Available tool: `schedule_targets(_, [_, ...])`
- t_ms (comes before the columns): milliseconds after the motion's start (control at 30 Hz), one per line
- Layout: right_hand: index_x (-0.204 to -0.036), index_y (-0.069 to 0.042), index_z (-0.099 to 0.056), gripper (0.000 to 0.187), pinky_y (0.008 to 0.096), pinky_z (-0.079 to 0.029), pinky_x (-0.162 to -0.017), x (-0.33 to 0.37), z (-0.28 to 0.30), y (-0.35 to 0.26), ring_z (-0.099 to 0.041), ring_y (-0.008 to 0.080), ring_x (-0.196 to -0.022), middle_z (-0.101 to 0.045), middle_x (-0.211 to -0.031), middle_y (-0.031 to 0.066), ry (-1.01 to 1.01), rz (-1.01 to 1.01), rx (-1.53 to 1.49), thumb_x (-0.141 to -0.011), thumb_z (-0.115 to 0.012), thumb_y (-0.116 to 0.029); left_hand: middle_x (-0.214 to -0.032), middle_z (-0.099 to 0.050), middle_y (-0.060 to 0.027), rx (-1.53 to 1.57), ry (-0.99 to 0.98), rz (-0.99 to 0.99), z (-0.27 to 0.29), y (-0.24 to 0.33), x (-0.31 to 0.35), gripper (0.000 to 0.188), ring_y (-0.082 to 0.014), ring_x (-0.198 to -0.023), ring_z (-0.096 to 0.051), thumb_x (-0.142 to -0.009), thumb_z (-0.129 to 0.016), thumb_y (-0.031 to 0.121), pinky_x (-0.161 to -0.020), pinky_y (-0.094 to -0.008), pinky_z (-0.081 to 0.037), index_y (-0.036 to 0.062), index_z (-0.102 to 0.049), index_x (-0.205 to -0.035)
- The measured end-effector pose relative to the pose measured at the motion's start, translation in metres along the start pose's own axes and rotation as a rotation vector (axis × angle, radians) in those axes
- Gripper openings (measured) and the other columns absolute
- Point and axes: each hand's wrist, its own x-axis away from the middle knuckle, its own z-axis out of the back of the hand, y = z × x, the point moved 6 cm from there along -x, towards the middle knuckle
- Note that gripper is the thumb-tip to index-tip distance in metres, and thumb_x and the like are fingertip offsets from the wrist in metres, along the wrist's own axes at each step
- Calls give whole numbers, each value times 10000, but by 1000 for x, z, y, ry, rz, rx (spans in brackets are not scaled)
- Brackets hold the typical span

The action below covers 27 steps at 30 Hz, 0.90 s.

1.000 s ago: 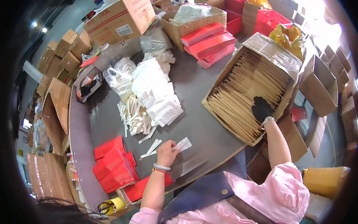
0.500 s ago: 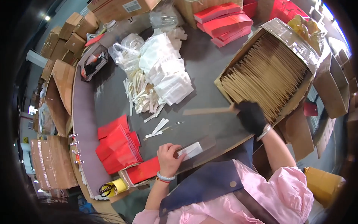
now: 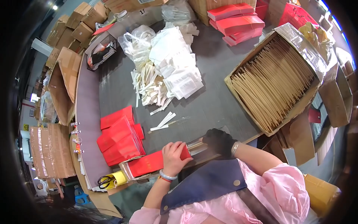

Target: Packaging sets of disposable chopsticks and napkins into red paper sleeves.

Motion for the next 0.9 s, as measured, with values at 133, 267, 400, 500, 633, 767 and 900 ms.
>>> schedule_targets(133, [-892, -69, -670, 181, 401, -501, -695, 12, 3, 38, -612, 327, -798, -623, -834, 140, 104, -95, -5, -746, -737, -152, -1170, -577, -69, -51, -30, 37, 3, -5, 2, 697, -290, -1083, -499, -581, -853, 248, -948, -440, -381, 68, -595, -1203])
schedule_targets(267, [-885, -29, -618, 169, 456, -482, -753, -7, -35, 4, -596, 384, -824, -596, -861, 200, 68, -360, -443, -791, -622, -169, -1169, -582, -76, -44, -10, 17, -7, 0, -7, 692, -307, -1100, -499, -569, -849, 187, -942, -435, -400, 64, -598, -1202])
schedule_targets(400, [-1188, -82, -590, 538, 411, -465, -851, -23, -42, -17, -594, 328, -987, -605, -1114, 144, 93, -201, -579, -717, -778, -260, -1174, -565, -99, 64, 27, -10, -2, -2, -16, 645, -322, -1101, -502, -589, -800, 113, -909, -465, -434, 100, -590, -1199])
schedule_targets(500, [-1198, -132, -584, 709, 502, -356, -975, -34, 23, -32, -563, 287, -1094, -611, -1129, 100, 70, -99, 40, -594, -808, -429, -1168, -533, -173, -142, -134, -181, -6, 6, -15, 473, -364, -1048, -509, -647, -757, 164, -870, -467, -450, 162, -616, -1099])
schedule_targets(633, [-1120, -124, -582, 635, 492, -364, -938, -29, 13, -20, -562, 312, -1037, -602, -1077, 95, -213, -153, 152, -603, -804, -419, -1097, -542, -167, -174, -413, -134, 21, 9, -35, 316, -352, -989, -531, -634, -735, 168, -814, -456, -475, 122, -640, -932])
schedule_targets(767, [-1066, -97, -574, 593, 445, -385, -882, -24, 66, -6, -552, 327, -927, -576, -964, 104, 140, -185, 135, -618, -808, -407, -1022, -587, -146, -34, -190, -80, 91, -51, -38, 238, -339, -945, -585, -664, -658, 36, -833, -422, -504, 72, -653, -899])
schedule_targets(900, [-1069, -98, -574, 602, 443, -381, -893, -23, 67, -9, -551, 323, -938, -579, -970, 104, 95, -211, 149, -616, -808, -418, -1043, -596, -156, -143, 143, 66, 144, -73, -48, 282, -347, -988, -595, -664, -678, -15, -862, -410, -510, 48, -639, -936])
